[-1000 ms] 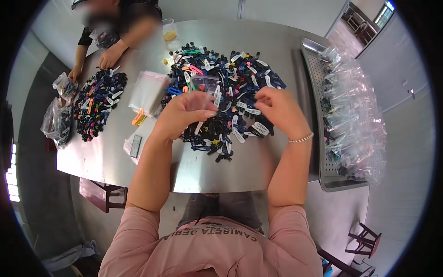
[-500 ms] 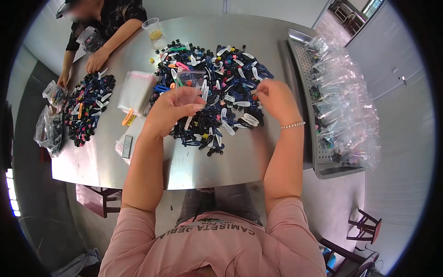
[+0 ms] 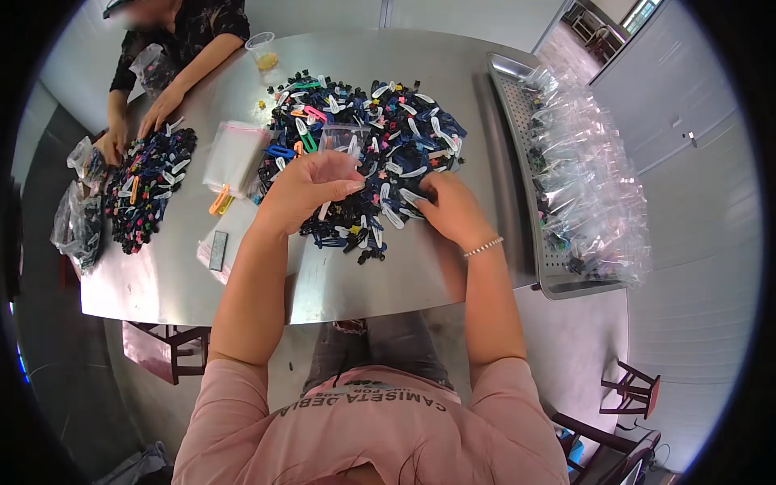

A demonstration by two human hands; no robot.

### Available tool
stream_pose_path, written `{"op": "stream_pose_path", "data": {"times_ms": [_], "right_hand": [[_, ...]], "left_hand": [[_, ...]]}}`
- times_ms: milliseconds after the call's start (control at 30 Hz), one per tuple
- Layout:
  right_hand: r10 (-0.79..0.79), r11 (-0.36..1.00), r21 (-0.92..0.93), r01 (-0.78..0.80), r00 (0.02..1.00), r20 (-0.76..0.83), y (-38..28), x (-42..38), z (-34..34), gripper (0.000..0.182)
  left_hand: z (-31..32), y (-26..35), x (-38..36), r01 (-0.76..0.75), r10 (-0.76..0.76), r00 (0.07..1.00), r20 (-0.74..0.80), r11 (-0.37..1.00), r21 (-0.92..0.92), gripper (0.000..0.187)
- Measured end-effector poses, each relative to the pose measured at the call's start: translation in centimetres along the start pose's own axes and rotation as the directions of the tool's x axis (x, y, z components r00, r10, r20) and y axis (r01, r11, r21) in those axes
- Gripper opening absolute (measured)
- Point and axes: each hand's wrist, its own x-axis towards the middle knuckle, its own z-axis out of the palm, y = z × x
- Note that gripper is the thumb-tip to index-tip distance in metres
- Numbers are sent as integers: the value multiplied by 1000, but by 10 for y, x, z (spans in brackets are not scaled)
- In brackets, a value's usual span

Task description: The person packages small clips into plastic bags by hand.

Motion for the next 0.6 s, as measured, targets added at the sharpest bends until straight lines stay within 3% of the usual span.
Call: {"op": "stream_pose_path", "data": {"times_ms": [133, 233, 300, 433, 533, 567, 600], "right_hand": [[21, 999, 42, -21, 1000, -1, -7, 12, 6, 22], [44, 978, 200, -63, 994, 96, -14, 19, 3, 17], [162, 844, 460, -275, 949, 271, -17, 29, 1, 15], [129, 779, 573, -255, 959, 252, -31, 51, -14, 13], [154, 607, 753, -255, 967, 203, -38, 67, -19, 8], [144, 608, 753, -250, 968, 205, -38, 73, -19, 8], [121, 497, 835, -237, 972, 204, -36, 77, -20, 7]], "left_hand": [[0, 2, 0, 5, -4, 1000, 10, 1000, -5, 41], [0, 0, 1, 4, -4, 1000, 27, 1000, -3, 40], [0, 0, 0, 1, 0, 999, 42, 1000, -21, 40], [-1, 4, -1, 12, -12, 1000, 20, 1000, -11, 42], [-2, 4, -2, 25, -25, 1000, 9, 999, -36, 44], [-2, 5, -2, 39, -38, 999, 16, 998, -57, 44], [-2, 4, -1, 40, -39, 999, 29, 997, -60, 43]]}}
